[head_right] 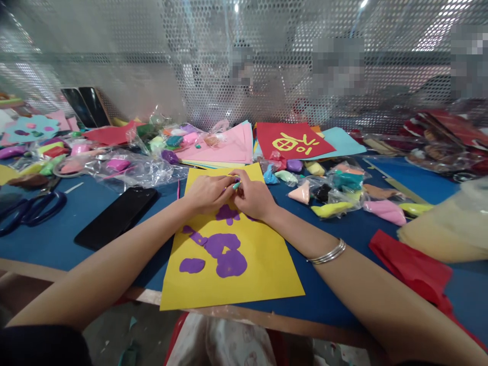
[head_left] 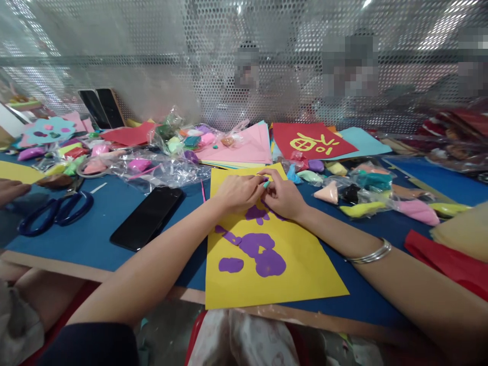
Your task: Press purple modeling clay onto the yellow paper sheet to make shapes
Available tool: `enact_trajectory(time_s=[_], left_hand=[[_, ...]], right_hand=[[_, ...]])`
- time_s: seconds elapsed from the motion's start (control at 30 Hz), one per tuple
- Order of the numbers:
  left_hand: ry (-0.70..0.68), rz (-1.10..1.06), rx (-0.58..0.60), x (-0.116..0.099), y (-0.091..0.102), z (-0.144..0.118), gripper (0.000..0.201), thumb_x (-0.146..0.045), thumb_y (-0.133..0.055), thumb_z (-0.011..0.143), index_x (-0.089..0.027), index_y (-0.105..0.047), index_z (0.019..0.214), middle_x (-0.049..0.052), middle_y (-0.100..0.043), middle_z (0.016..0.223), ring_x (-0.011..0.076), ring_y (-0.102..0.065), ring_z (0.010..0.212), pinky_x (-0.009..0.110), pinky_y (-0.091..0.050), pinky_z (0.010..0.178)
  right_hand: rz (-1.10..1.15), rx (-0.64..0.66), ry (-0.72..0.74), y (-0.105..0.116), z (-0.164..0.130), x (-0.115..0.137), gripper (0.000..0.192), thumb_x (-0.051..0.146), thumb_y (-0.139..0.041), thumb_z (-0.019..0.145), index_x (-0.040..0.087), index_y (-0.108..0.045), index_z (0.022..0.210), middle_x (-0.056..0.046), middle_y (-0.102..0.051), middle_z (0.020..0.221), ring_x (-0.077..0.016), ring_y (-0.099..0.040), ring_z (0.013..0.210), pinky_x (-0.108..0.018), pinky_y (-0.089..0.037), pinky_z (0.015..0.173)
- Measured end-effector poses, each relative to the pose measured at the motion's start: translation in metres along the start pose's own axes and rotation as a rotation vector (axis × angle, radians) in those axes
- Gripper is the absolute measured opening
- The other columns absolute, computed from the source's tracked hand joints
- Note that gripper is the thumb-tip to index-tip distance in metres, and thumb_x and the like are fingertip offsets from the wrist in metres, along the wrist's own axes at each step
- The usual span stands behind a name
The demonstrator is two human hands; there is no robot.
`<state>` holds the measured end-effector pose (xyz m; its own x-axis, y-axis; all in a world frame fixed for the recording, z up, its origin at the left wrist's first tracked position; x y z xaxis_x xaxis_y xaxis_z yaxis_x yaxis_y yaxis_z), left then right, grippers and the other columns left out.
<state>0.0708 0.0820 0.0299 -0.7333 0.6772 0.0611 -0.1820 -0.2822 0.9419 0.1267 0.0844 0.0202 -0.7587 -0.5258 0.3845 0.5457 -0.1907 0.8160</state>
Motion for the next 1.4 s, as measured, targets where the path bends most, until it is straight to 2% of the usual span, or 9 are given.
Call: enact_trajectory(time_s=[0.13,0.3,0.4,0.57,0.9,1.07,1.4], left_hand=[[-0.016,0.039,0.014,-0.005,0.0,0.0,0.044,-0.04,-0.017,0.089,-0.017,-0.053,0.099,0.007,-0.065,0.094,0.0215,-0.062,0.072,0.028,-0.032,0.051],[-0.008,0.087,0.05,-0.005,-0.003,0.001,0.032,-0.033,-0.029,0.085,-0.015,-0.054,0.096,0.008,-0.066,0.09,0.0215,-0.061,0.069,0.027,-0.031,0.05],[0.004,0.126,0.033,-0.004,-0.001,0.001,0.031,-0.032,-0.033,0.084,-0.017,-0.055,0.098,0.006,-0.066,0.091,0.0215,-0.061,0.069,0.027,-0.031,0.05],[0.006,0.155,0.06,-0.004,-0.004,0.002,0.031,-0.031,-0.033,0.084,-0.016,-0.058,0.096,0.006,-0.067,0.084,0.0205,-0.06,0.064,0.027,-0.032,0.05],[-0.015,0.135,0.052,-0.009,0.001,0.001,0.031,-0.031,-0.032,0.084,-0.017,-0.057,0.099,0.004,-0.065,0.081,0.0186,-0.061,0.066,0.025,-0.022,0.047],[-0.015,0.16,0.115,-0.011,0.001,0.0,0.03,-0.031,-0.032,0.084,-0.017,-0.057,0.095,0.004,-0.065,0.085,0.018,-0.061,0.067,0.026,-0.024,0.048],[-0.004,0.178,0.095,-0.011,0.004,-0.002,0.032,-0.032,-0.034,0.083,-0.018,-0.06,0.094,0.004,-0.065,0.082,0.0187,-0.061,0.068,0.027,-0.028,0.048]], right_hand=[[-0.092,0.024,0.011,-0.002,0.0,0.001,0.045,0.027,-0.042,0.073,0.012,-0.04,0.115,-0.002,-0.061,0.062,-0.0162,-0.053,0.049,-0.024,-0.032,0.05],[-0.204,0.119,0.011,-0.01,0.0,0.003,0.048,0.024,-0.04,0.072,0.012,-0.039,0.118,-0.006,-0.066,0.072,-0.0209,-0.059,0.063,-0.026,-0.033,0.054],[-0.223,0.131,-0.001,-0.011,0.0,0.001,0.047,0.025,-0.039,0.073,0.012,-0.039,0.118,-0.006,-0.067,0.077,-0.0215,-0.059,0.066,-0.027,-0.033,0.056],[-0.2,0.105,-0.011,-0.01,0.001,-0.001,0.045,0.027,-0.039,0.073,0.014,-0.041,0.116,-0.005,-0.067,0.075,-0.0206,-0.059,0.064,-0.027,-0.033,0.056],[-0.183,0.056,0.007,-0.006,-0.004,0.0,0.04,0.027,-0.04,0.073,0.015,-0.045,0.11,-0.003,-0.064,0.067,-0.0185,-0.058,0.061,-0.025,-0.032,0.054],[-0.194,0.081,0.025,-0.009,-0.005,0.003,0.039,0.028,-0.041,0.073,0.016,-0.047,0.11,-0.003,-0.066,0.069,-0.0195,-0.06,0.063,-0.024,-0.031,0.053],[-0.2,0.124,0.075,-0.01,-0.004,0.004,0.041,0.027,-0.043,0.071,0.018,-0.046,0.112,-0.004,-0.067,0.072,-0.0219,-0.06,0.064,-0.025,-0.029,0.053]])
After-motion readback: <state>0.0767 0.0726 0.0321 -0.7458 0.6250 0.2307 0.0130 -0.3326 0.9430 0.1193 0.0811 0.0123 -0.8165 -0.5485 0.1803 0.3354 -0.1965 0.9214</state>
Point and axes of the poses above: each hand's wrist, its own z-axis towards the middle knuckle, its own y-axis out of the back of the hand, x = y × z, the point moved 10 cm from there along z, towards the middle knuckle
